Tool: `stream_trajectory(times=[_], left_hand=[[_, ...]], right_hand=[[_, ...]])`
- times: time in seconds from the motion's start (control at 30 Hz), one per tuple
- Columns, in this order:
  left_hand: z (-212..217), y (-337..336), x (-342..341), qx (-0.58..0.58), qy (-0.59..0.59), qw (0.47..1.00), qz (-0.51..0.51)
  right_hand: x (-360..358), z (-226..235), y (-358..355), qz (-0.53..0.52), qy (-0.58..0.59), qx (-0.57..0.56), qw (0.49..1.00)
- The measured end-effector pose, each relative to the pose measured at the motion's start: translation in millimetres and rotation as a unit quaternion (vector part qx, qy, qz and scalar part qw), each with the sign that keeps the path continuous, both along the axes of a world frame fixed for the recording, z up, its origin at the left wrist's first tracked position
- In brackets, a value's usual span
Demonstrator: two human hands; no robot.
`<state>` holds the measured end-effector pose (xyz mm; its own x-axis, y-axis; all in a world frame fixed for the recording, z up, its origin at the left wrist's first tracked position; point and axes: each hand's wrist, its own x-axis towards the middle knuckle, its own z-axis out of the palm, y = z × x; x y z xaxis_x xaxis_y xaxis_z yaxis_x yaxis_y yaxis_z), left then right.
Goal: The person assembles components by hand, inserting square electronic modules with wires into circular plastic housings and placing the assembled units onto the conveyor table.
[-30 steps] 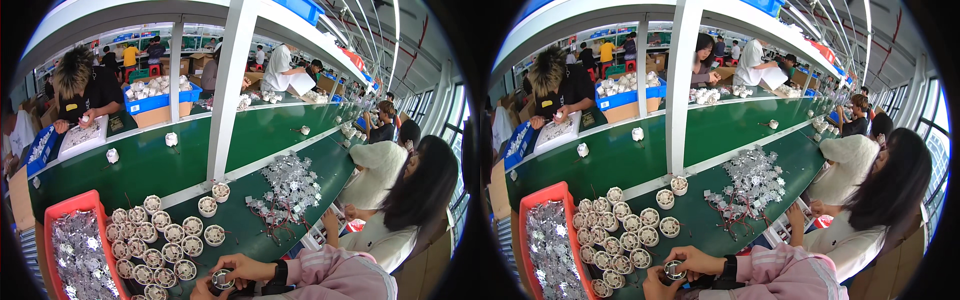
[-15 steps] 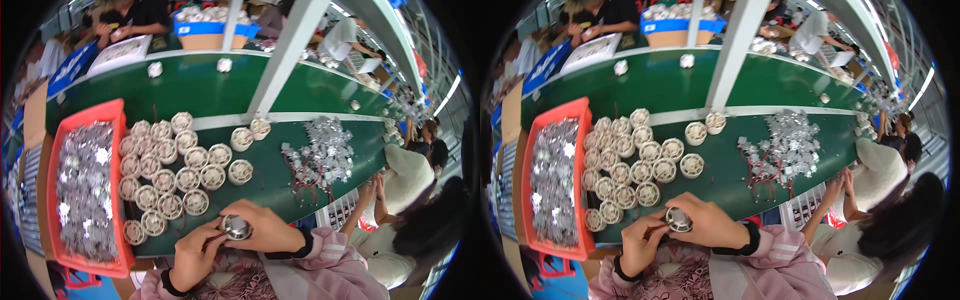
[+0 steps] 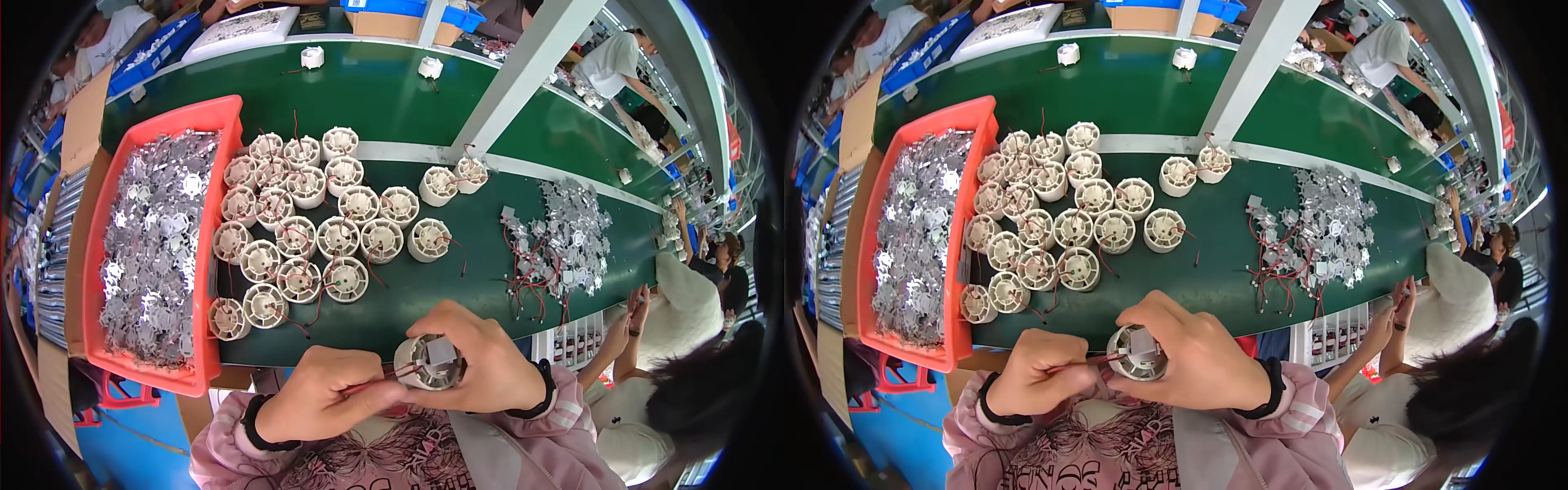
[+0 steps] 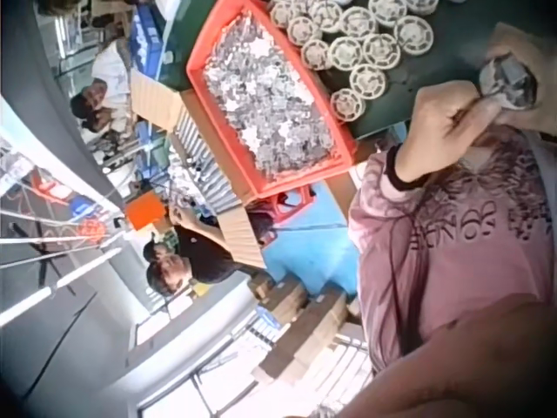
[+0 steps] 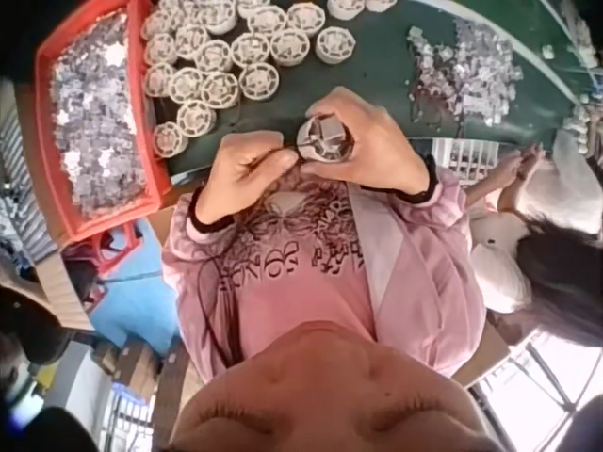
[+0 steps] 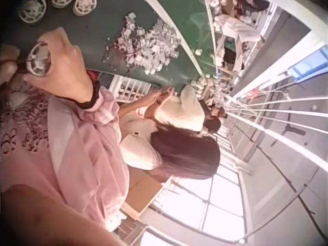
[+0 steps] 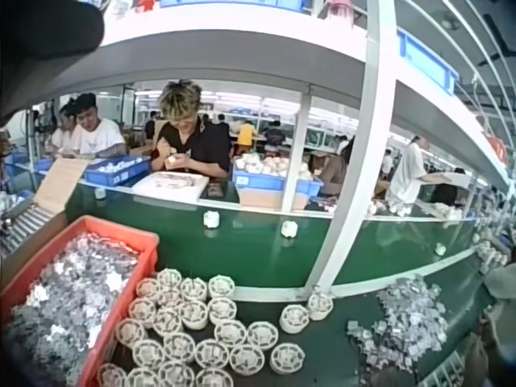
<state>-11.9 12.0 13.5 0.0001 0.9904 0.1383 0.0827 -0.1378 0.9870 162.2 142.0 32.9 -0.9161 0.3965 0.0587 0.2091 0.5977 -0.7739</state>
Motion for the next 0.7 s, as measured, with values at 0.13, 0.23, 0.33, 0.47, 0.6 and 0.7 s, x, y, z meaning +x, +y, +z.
stream_trajectory(times=[0.13,0.23,0.33,0.47,0.6,0.7], left_hand=[[-11.7,3.6,0.3,-0.034,-0.188,0.981,-0.008],[-21.2,-0.6,7.3,-0.097,-0.459,0.883,-0.006],[-36.3,-7.3,0.3,-0.002,-0.257,0.966,-0.029],[-41.9,-12.6,9.8,0.014,-0.037,0.999,-0.019],[-34.5,2.7,1.1,0.01,0.072,0.994,0.081],[12.8,-0.4,9.6,0.14,0.146,0.929,0.311]], right_hand=[[6.4,4.4,1.4,0.009,0.002,-0.027,1.0],[6.6,3.9,-1.3,0.017,0.081,-0.023,0.996],[10.4,5.2,3.7,0.0,0.132,-0.046,0.99],[14.8,1.8,4.1,-0.01,0.145,-0.048,0.988],[15.4,4.1,3.5,-0.039,0.126,0.008,0.991],[8.3,6.4,2.8,-0.025,0.116,0.041,0.992]])
